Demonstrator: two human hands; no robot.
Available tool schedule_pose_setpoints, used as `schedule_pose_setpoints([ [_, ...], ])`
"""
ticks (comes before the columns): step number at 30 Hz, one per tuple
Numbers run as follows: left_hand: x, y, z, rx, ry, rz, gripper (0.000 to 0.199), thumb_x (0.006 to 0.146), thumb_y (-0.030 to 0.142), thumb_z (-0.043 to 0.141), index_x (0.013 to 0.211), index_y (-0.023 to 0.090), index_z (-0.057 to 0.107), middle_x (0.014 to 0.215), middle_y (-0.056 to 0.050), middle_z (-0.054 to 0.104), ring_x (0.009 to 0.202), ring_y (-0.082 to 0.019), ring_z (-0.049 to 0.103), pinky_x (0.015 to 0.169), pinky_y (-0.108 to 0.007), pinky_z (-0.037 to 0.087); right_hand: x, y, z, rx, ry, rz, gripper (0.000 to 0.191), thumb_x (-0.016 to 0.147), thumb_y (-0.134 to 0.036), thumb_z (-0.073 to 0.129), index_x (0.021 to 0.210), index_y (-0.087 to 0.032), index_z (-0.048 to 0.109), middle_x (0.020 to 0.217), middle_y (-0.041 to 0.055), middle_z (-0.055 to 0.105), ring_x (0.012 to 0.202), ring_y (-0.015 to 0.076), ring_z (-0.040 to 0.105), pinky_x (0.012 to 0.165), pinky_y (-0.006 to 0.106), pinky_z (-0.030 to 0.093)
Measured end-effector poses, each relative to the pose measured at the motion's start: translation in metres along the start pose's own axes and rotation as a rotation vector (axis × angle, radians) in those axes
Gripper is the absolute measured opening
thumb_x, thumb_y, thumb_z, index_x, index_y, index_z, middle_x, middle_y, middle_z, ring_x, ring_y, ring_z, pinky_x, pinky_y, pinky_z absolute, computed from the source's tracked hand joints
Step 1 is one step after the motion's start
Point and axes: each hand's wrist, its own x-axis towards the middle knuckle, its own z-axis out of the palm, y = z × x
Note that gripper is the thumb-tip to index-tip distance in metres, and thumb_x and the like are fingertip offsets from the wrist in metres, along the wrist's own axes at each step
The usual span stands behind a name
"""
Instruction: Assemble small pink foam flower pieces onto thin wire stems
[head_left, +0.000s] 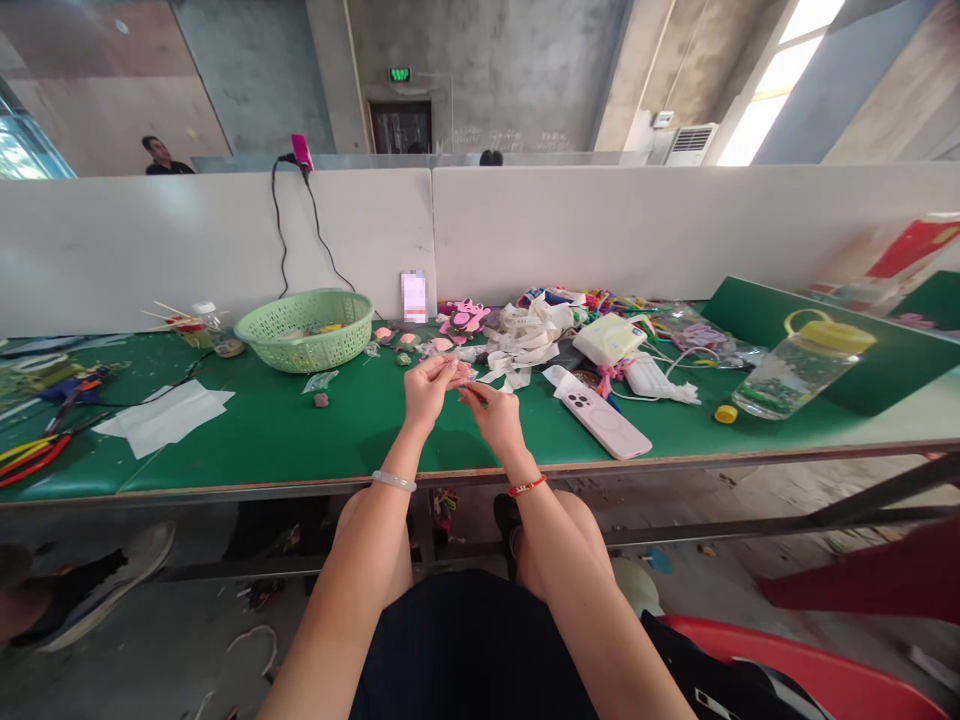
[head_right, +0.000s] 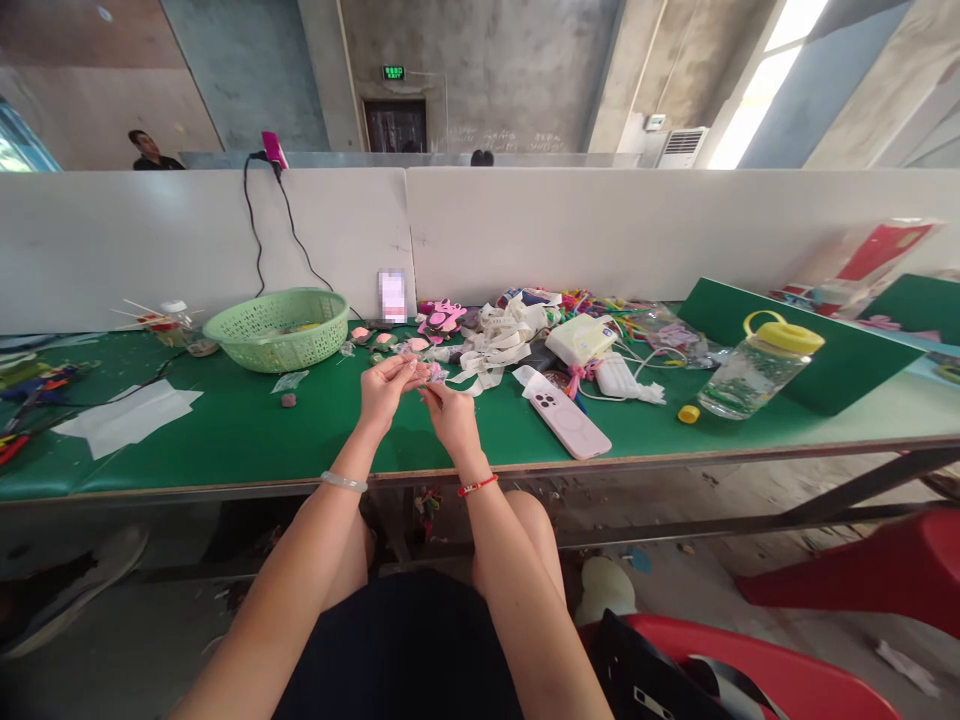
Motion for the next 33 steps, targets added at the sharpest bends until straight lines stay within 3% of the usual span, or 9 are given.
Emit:
schedule_pose_setpoints([
  [3, 0.004, 0.002, -0.005, -0.037, 0.035, 0.021, 0.042, 0.062, 0.042, 0.085, 0.090, 0.012, 0.073, 0.083, -0.010, 0.077, 0.078, -0.023, 0.075, 0.080, -0.039, 0.062, 0.001, -0.002, -0.002, 0.106, 0.018, 0.058, 0.017, 0.081, -0.032, 0.068, 0.089, -0.019, 0.076, 0.081, 0.0083, 0.078, 0.076, 0.0283, 0.076, 0.071, 0.036, 0.060],
  [8, 0.011, 0.006, -0.014, -0.095, 0.060, 0.071, 0.048, 0.059, 0.047, 0.087, 0.092, 0.014, 0.073, 0.083, -0.009, 0.077, 0.078, -0.021, 0.075, 0.081, -0.036, 0.060, 0.001, -0.010, -0.003, 0.438, -0.018, 0.236, 0.034, 0.071, -0.049, 0.077, 0.085, -0.018, 0.075, 0.074, 0.0065, 0.077, 0.072, 0.0285, 0.076, 0.072, 0.039, 0.063],
  [12, 0.010, 0.008, -0.012, -0.081, 0.038, 0.076, 0.050, 0.059, 0.049, 0.086, 0.092, 0.015, 0.073, 0.082, -0.009, 0.077, 0.079, -0.022, 0.075, 0.081, -0.036, 0.060, 0.002, -0.009, -0.002, 0.563, -0.016, 0.289, 0.044, 0.063, -0.056, 0.080, 0.081, -0.017, 0.074, 0.073, 0.0063, 0.077, 0.069, 0.0271, 0.076, 0.070, 0.038, 0.065],
  [33, 0.010, 0.005, -0.012, -0.036, 0.118, 0.084, 0.044, 0.063, 0.043, 0.085, 0.090, 0.011, 0.073, 0.082, -0.010, 0.077, 0.076, -0.023, 0.075, 0.080, -0.039, 0.062, 0.001, 0.002, 0.003, 0.298, 0.000, 0.144, 0.022, 0.080, -0.042, 0.068, 0.075, -0.021, 0.070, 0.069, 0.0048, 0.076, 0.071, 0.0280, 0.076, 0.067, 0.037, 0.063],
])
